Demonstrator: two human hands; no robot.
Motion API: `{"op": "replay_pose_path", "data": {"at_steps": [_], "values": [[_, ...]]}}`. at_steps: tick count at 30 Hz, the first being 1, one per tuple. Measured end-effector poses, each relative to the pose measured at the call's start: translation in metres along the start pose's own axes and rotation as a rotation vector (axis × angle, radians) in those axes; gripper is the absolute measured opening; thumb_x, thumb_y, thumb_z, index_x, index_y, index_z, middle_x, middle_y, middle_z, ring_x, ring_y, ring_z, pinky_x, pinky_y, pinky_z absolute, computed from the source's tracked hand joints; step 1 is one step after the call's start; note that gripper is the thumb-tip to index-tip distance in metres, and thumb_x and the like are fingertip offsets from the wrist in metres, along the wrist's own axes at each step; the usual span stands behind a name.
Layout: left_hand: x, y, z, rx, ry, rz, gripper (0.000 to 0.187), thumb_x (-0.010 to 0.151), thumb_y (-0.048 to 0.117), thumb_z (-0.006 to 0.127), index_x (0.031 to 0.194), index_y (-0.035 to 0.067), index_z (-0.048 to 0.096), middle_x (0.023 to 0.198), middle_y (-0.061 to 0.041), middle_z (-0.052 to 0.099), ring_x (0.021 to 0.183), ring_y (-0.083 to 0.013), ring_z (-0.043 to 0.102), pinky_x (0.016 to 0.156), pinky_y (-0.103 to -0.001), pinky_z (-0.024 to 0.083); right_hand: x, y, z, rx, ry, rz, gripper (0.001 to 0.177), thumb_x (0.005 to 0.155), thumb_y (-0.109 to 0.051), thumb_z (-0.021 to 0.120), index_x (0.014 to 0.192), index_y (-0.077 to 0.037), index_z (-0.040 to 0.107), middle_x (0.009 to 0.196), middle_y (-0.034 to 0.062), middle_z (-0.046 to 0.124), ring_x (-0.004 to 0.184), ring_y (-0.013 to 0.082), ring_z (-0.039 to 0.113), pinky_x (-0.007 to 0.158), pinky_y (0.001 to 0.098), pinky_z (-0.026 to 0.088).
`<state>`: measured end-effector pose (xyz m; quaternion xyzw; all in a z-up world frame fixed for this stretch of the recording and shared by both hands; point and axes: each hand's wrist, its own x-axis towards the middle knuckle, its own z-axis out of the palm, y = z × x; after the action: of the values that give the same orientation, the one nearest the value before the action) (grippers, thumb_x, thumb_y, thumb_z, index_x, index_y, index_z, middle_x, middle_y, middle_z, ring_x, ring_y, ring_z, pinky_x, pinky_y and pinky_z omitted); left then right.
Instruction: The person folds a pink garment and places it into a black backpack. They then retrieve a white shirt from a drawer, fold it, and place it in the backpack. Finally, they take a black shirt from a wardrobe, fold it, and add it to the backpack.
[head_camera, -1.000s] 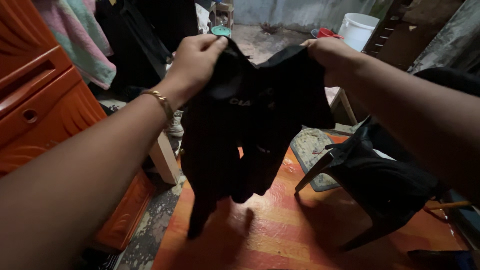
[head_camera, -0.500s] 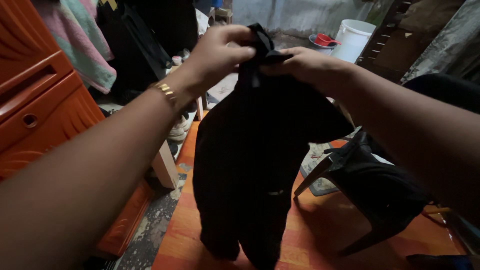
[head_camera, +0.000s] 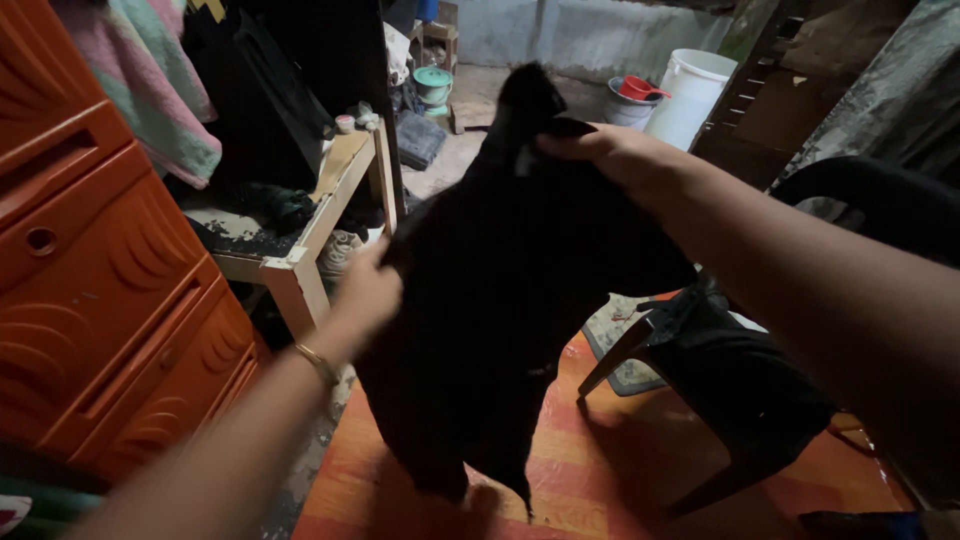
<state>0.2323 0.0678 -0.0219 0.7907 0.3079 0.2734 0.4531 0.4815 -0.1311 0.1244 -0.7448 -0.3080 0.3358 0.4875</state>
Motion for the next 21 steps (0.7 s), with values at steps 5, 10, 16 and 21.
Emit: {"op": "replay_pose_path", "data": {"at_steps": [5, 10, 16, 21], "values": [[0.050, 0.054, -0.060, -0.176, -0.059, 0.495, 0.027, 0.106, 0.021, 0.064, 0.129, 0.008, 0.063, 0.132, -0.009, 0.071, 0.121, -0.0136, 0.064, 0.103, -0.031, 0.049, -0.020, -0.006, -0.009, 0.092, 0.192, 0.220, 0.037, 0.093, -0.042, 0.067, 0.106, -0.008, 0.074, 0.090, 0.0089, 0.076, 0.076, 0.0230, 0.073, 0.073, 0.0398, 0.059], [0.064, 0.123, -0.095, 0.591, -0.139, 0.527, 0.051, 0.090, 0.017, 0.069, 0.139, 0.017, 0.057, 0.124, -0.010, 0.057, 0.104, -0.0202, 0.058, 0.085, -0.039, 0.056, -0.035, -0.018, -0.013, 0.268, 0.214, 0.342, 0.036, 0.094, -0.046, 0.060, 0.097, -0.012, 0.073, 0.082, 0.0059, 0.072, 0.066, 0.0229, 0.068, 0.067, 0.0413, 0.056], [0.084, 0.137, -0.109, 0.565, 0.028, 0.721, 0.024, 0.110, 0.013, 0.057, 0.130, 0.012, 0.069, 0.108, -0.006, 0.065, 0.096, -0.0156, 0.064, 0.085, -0.035, 0.054, -0.001, -0.015, -0.031, 0.170, 0.203, 0.104, 0.033, 0.097, -0.041, 0.069, 0.102, -0.009, 0.073, 0.085, 0.0044, 0.073, 0.068, 0.0180, 0.067, 0.067, 0.0326, 0.054], [0.092, 0.133, -0.087, 0.072, -0.241, 0.348, 0.038, 0.101, 0.041, 0.056, 0.119, 0.008, 0.063, 0.093, -0.003, 0.062, 0.082, -0.0142, 0.057, 0.075, -0.035, 0.051, 0.036, -0.010, -0.041, 0.083, 0.144, 0.106, 0.038, 0.100, -0.041, 0.063, 0.105, -0.004, 0.070, 0.088, 0.0083, 0.072, 0.071, 0.0196, 0.066, 0.066, 0.0323, 0.054]]}}
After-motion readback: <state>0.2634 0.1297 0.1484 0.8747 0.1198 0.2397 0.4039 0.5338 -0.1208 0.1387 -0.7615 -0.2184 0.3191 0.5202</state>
